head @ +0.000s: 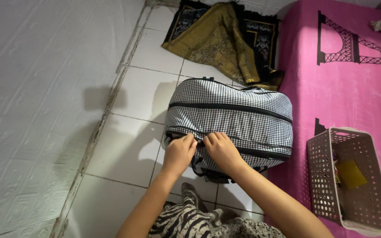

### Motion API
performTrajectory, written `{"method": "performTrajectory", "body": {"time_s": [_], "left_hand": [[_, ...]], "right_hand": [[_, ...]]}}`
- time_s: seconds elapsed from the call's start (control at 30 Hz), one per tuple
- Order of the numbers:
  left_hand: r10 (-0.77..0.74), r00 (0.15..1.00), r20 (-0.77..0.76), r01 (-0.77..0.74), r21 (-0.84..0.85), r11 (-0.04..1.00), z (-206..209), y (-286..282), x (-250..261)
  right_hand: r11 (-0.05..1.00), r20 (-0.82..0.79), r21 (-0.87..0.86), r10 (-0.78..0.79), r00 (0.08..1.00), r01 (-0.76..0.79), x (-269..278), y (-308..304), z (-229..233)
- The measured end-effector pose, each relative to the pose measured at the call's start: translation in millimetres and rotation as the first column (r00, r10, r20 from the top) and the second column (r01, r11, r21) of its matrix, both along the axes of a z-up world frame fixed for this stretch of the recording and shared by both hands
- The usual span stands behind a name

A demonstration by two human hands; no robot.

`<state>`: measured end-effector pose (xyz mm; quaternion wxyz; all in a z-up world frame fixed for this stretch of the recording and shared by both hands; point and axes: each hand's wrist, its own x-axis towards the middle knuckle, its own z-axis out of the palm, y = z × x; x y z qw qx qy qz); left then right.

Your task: Organize jewelry and small accessories into a plastic storage basket.

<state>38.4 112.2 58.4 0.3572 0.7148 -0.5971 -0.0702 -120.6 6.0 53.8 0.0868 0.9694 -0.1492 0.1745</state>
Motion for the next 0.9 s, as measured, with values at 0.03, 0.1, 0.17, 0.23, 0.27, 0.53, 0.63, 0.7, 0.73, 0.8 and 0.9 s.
{"method": "performTrajectory", "body": {"time_s": [0.03,0.1,0.17,0.23,0.27,0.53,0.63,0.7,0.73,0.8,0.9], "left_hand": [[0.003,1.000,0.001,-0.003,0.003,1.000,1,1,5],[0.058,0.996,-0.074,-0.051,0.092,0.994,3,2,14],[0.081,0.987,-0.135,-0.073,0.066,0.995,2,9,28],[0.101,0.976,-0.195,-0.095,0.040,0.995,-3,12,40],[0.088,0.951,-0.295,-0.069,0.076,0.995,-8,11,44],[0.083,0.863,-0.499,-0.035,0.106,0.994,-33,10,72],[0.134,0.838,-0.529,-0.061,0.153,0.986,-38,15,83],[0.032,0.817,-0.576,-0.003,0.051,0.999,-58,19,92],[0.031,0.818,-0.575,-0.001,0.053,0.999,-61,19,95],[0.109,0.815,-0.569,-0.058,0.108,0.993,-69,21,100],[0.111,0.789,-0.604,-0.053,0.113,0.992,-74,18,102]], "right_hand": [[1.000,0.001,0.003,0.003,1.000,-0.003,1,-1,-3],[0.999,-0.024,0.030,-0.016,1.000,0.016,1,-2,-8],[0.999,-0.023,0.034,-0.014,1.000,0.015,0,-2,-4],[0.999,-0.020,0.037,-0.014,1.000,0.015,0,-2,-1],[0.999,-0.020,0.051,-0.014,1.000,0.015,-1,-2,0],[0.997,-0.017,0.078,0.013,1.000,-0.012,-3,-1,4],[0.995,-0.023,0.095,0.001,1.000,0.001,-2,-1,7],[0.991,-0.072,0.133,-0.007,0.997,0.017,-3,0,7],[0.991,-0.071,0.135,-0.009,0.997,0.019,-3,-1,6],[0.992,-0.086,0.129,-0.002,0.996,0.013,-3,-2,4],[0.989,-0.040,0.146,-0.026,0.999,0.031,-1,-2,0]]}}
